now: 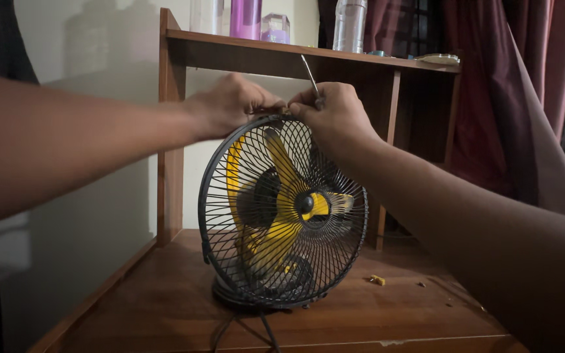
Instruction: The person reassembles a small electric fan by placing the front wire cage over the blades and securing it with a yellow plastic nut. They use a screwdriver to tighten the nut and ensure the cage is firmly attached.
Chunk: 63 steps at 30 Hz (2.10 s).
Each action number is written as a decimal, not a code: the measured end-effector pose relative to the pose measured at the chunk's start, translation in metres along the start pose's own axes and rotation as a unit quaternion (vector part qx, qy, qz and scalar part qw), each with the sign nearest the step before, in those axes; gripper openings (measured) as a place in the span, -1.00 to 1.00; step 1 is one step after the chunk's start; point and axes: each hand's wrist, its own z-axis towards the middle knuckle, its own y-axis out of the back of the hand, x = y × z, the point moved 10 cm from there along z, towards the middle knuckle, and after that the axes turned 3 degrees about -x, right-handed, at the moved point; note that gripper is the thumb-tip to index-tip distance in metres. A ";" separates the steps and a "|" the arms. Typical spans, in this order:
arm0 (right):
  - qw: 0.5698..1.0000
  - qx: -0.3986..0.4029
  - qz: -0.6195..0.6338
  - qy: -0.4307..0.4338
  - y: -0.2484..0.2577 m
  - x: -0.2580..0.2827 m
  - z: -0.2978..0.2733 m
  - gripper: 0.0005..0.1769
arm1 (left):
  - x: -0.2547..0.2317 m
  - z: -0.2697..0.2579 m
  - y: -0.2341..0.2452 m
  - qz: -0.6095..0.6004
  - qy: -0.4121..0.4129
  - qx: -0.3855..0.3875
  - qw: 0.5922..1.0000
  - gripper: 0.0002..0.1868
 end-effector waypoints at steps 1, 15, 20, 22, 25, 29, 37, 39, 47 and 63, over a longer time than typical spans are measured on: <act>1.000 0.002 0.008 -0.006 0.000 -0.002 0.000 -0.78 | 0.004 -0.002 -0.003 -0.002 0.040 0.007 0.999 -0.77; 0.981 0.009 -0.144 0.126 -0.007 0.022 0.013 -0.80 | 0.011 -0.011 0.007 -0.067 0.125 -0.050 0.989 -0.79; 0.981 -0.014 -0.140 0.131 -0.004 0.034 0.017 -0.82 | 0.025 -0.010 0.008 -0.089 0.152 -0.053 0.983 -0.78; 0.985 -0.017 -0.127 0.116 -0.002 0.031 0.019 -0.79 | 0.025 -0.010 0.005 -0.056 0.148 -0.053 0.986 -0.80; 0.992 0.007 -0.101 0.074 0.000 0.026 0.023 -0.73 | 0.014 -0.004 0.012 -0.010 0.079 -0.060 0.995 -0.81; 0.994 -0.009 -0.103 0.036 0.005 0.017 0.023 -0.68 | 0.010 -0.008 0.014 -0.099 0.092 -0.073 0.988 -0.80; 0.997 0.036 0.043 -0.052 -0.010 -0.004 0.024 -0.75 | 0.008 -0.007 0.014 -0.041 0.158 -0.019 0.986 -0.82; 0.998 0.030 0.048 -0.027 -0.008 0.001 0.018 -0.74 | -0.002 -0.003 0.021 -0.062 0.104 -0.049 0.991 -0.81; 0.998 -0.033 -0.056 -0.011 0.007 0.012 -0.005 -0.70 | 0.000 -0.004 0.017 -0.083 0.093 -0.048 0.991 -0.66; 0.972 0.124 -0.183 -0.077 0.017 0.004 -0.038 -0.56 | 0.001 -0.005 0.007 -0.095 0.142 -0.024 0.985 -0.65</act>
